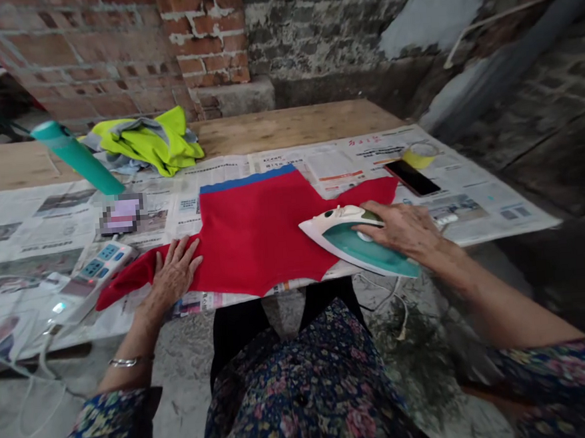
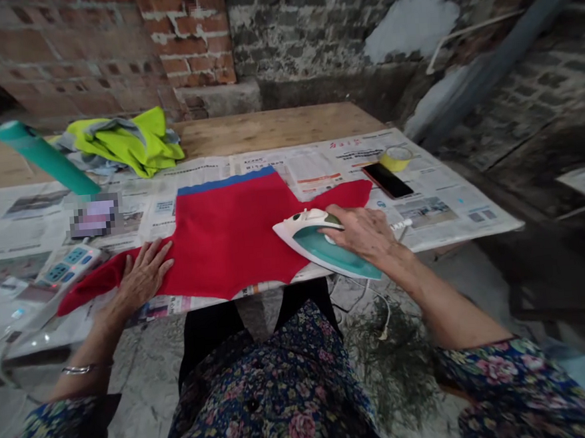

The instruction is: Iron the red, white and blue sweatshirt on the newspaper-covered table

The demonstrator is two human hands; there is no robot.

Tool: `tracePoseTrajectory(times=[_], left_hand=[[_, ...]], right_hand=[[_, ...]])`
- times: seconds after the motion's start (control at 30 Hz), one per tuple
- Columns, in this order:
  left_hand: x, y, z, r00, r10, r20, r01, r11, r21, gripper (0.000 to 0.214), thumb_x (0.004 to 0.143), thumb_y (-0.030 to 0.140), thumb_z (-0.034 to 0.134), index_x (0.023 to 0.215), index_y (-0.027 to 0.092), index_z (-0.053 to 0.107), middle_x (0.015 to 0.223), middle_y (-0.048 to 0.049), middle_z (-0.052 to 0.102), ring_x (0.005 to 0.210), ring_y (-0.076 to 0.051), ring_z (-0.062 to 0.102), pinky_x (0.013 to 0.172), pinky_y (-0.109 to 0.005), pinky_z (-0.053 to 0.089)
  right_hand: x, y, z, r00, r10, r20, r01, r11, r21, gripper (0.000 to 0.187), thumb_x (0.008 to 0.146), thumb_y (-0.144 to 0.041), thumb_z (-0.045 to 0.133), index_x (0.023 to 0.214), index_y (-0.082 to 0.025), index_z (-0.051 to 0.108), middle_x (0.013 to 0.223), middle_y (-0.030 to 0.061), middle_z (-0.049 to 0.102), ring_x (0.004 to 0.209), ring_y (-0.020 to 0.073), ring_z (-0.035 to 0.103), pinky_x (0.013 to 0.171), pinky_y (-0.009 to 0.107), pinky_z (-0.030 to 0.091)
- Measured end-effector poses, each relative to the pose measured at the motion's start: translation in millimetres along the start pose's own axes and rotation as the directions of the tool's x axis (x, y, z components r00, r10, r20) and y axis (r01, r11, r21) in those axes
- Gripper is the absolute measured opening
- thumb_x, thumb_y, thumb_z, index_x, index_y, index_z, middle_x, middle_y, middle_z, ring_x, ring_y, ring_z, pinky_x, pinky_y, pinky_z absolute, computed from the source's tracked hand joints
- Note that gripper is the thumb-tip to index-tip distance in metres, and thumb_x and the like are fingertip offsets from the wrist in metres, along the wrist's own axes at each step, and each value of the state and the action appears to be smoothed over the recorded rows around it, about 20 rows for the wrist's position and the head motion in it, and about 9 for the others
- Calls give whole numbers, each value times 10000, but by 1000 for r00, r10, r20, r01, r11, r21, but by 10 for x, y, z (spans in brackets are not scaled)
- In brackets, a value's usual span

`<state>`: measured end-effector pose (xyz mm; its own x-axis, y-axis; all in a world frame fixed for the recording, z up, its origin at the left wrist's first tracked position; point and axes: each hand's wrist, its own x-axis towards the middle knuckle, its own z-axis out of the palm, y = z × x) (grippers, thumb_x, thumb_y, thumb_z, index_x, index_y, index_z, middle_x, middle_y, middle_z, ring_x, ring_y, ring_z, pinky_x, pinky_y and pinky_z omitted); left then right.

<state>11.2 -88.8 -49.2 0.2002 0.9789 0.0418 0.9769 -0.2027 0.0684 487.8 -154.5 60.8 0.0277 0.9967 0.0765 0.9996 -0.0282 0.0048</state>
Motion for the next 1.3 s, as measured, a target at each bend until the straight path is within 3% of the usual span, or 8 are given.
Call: tracePoseTrajectory(times=[0.17, 0.3, 0.43, 0.57, 0.67, 1.03, 1.13, 1.3], left_hand=[[0, -93, 0, 1000, -10, -28, 9, 1000, -29, 579, 1100, 423, 315, 1603, 252, 547, 1720, -107, 455, 1620, -387, 350, 1288, -692, 281], [69, -7, -14, 974, -20, -227, 6, 998, -63, 506, 1088, 447, 335, 1445, 309, 666, 1617, -47, 585, 1545, -428, 454, 1236, -769, 324], [266, 684, 17, 917, 161, -366, -208, 974, -92, 445, 1035, 335, 460, 1428, 302, 667, 1611, -79, 592, 1517, -379, 510, 1223, -689, 419], [332, 1624, 178, 908, 370, -197, -389, 919, -67, 476, 1049, 367, 515, 1485, 236, 653, 1621, -150, 573, 1525, -361, 514, 1247, -663, 394], [283, 1945, 270, 897, 432, -89, -435, 900, -12, 540, 1065, 406, 519, 1578, 248, 574, 1690, -142, 479, 1585, -383, 427, 1241, -726, 355], [255, 1852, 279, 872, 482, -83, -482, 876, 21, 558, 1089, 442, 496, 1632, 315, 499, 1709, -126, 453, 1597, -368, 411, 1245, -703, 357], [227, 1885, 308, 881, 466, -77, -467, 884, 4, 559, 1089, 440, 505, 1632, 308, 500, 1718, -124, 441, 1606, -368, 394, 1255, -707, 337], [179, 1925, 355, 891, 438, -120, -448, 891, -68, 546, 1070, 454, 567, 1599, 324, 541, 1701, -127, 476, 1604, -370, 397, 1266, -726, 303]], right_hand=[[-134, 210, 23, 956, 289, -37, -289, 957, 22, 452, 1000, -479, 614, 1370, -243, 721, 1143, 163, 816, 1065, 387, 739, 870, 457, 532], [-235, 173, 21, 942, 335, -33, -329, 936, 122, 516, 1002, -496, 606, 1463, -269, 660, 1142, 142, 818, 1060, 380, 750, 891, 478, 549], [-191, 39, -10, 972, 234, -11, -227, 951, 209, 490, 1006, -436, 633, 1482, -324, 652, 1215, 102, 811, 1123, 352, 745, 956, 479, 549], [28, 35, -29, 981, 192, -25, -181, 956, 232, 471, 1036, -394, 599, 1496, -309, 651, 1250, 116, 802, 1191, 335, 723, 1004, 464, 531], [231, 151, -66, 971, 235, -33, -223, 952, 211, 475, 1040, -383, 588, 1502, -283, 644, 1256, 137, 797, 1214, 344, 711, 1006, 465, 528], [559, 721, -189, 847, 531, -36, -510, 829, 228, 582, 1059, -371, 542, 1592, -139, 551, 1515, 242, 631, 1411, 393, 578, 1156, 508, 429], [505, 706, -122, 864, 499, -71, -475, 853, 217, 580, 1049, -386, 536, 1582, -160, 567, 1456, 231, 674, 1344, 400, 621, 1106, 516, 462], [383, 440, -44, 934, 312, -174, -290, 946, 142, 539, 1002, -450, 566, 1485, -238, 678, 1214, 190, 791, 1137, 415, 711, 948, 513, 528]])
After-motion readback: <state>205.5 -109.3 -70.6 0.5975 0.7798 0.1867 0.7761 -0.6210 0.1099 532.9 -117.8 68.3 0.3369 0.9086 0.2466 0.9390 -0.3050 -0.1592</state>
